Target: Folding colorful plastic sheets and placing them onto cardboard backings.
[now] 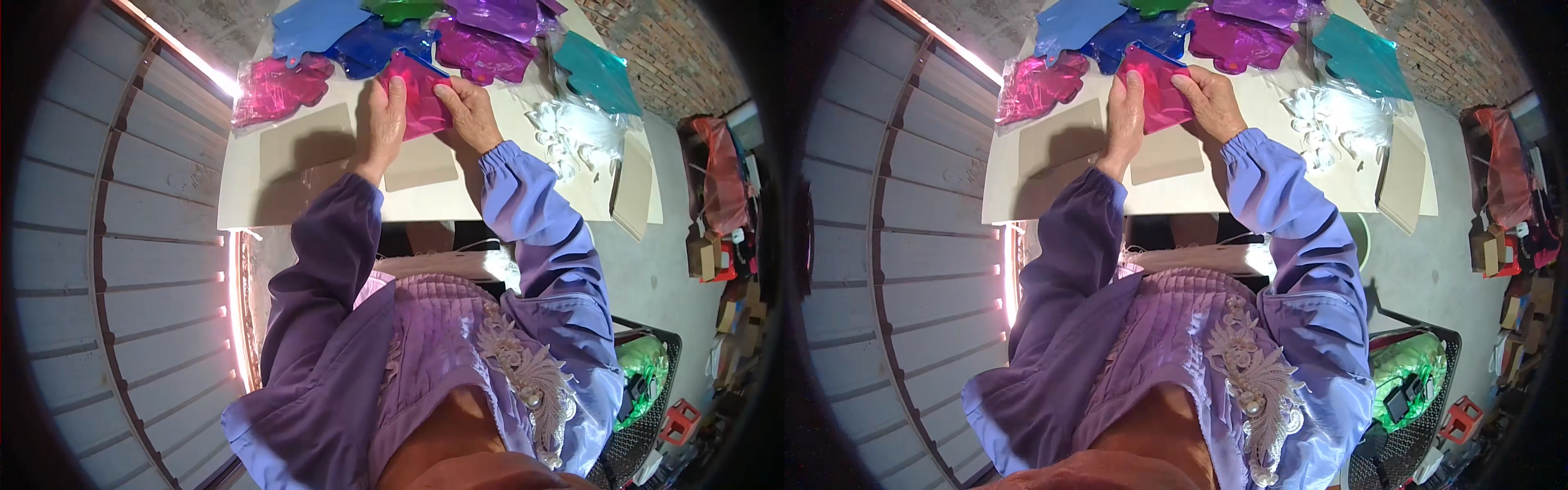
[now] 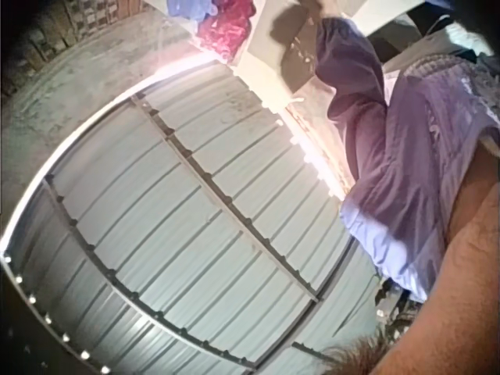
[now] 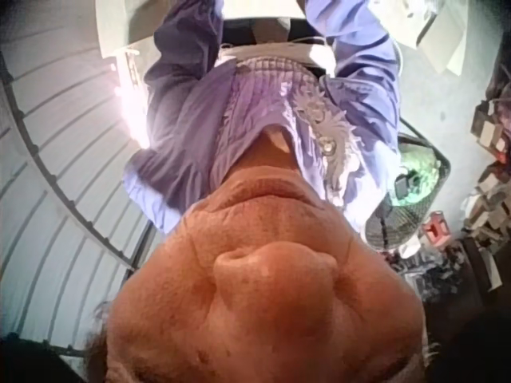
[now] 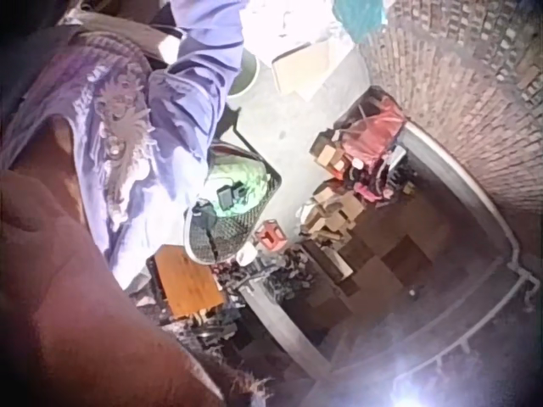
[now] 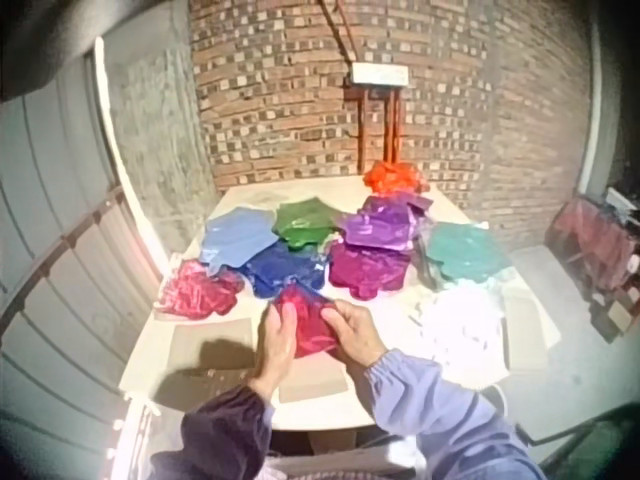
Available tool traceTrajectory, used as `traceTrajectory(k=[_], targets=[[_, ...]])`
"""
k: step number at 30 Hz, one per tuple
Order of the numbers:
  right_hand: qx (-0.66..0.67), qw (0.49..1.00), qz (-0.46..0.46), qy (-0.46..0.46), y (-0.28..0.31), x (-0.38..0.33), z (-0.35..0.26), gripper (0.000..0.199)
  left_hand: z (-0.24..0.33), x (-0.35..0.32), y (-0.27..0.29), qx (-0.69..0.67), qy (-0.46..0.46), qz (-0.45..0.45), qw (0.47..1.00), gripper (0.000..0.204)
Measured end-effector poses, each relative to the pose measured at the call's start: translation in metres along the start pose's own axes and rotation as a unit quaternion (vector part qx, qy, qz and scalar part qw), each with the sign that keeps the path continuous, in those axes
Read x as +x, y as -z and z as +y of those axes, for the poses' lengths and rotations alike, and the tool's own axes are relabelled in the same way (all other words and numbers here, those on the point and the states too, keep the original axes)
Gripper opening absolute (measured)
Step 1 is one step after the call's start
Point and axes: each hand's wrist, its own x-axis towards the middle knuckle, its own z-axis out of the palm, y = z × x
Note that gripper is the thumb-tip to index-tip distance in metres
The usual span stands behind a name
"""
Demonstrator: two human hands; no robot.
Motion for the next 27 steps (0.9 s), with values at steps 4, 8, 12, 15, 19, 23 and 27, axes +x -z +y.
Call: traceTrajectory(k=[4, 8, 12, 15, 19, 23, 27], targets=[[-0.088, 0.995, 0.033, 0.02, 0.022, 0.033, 0.006, 0.021, -0.01, 0.041, -0.027, 0.077, -0.036, 0.01, 0.996, 0.038], [-0.035, 0.993, 0.111, 0.033, 0.023, 0.065, 0.017, 0.012, -0.028, 0.072, -0.044, 0.01, -0.011, 0.043, 0.999, 0.041], [0.047, 0.981, 0.177, 0.067, 0.03, 0.082, 0.046, 0.015, -0.05, 0.086, -0.052, 0.014, -0.025, 0.039, 0.999, 0.049], [0.024, 0.976, 0.194, 0.093, 0.029, 0.086, 0.055, 0.02, -0.062, 0.089, -0.054, -0.024, -0.046, 0.064, 0.997, 0.056], [-0.032, 0.976, 0.189, 0.104, 0.028, 0.091, 0.061, 0.022, -0.064, 0.096, -0.053, -0.02, -0.066, 0.08, 0.994, 0.058], [-0.025, 0.981, 0.165, 0.098, 0.021, 0.097, 0.049, 0.024, -0.05, 0.097, -0.049, -0.013, -0.072, 0.09, 0.993, 0.045], [-0.055, 0.974, 0.181, 0.125, 0.011, 0.093, 0.026, 0.022, -0.054, 0.097, -0.047, 0.006, -0.056, 0.138, 0.989, 0.045]])
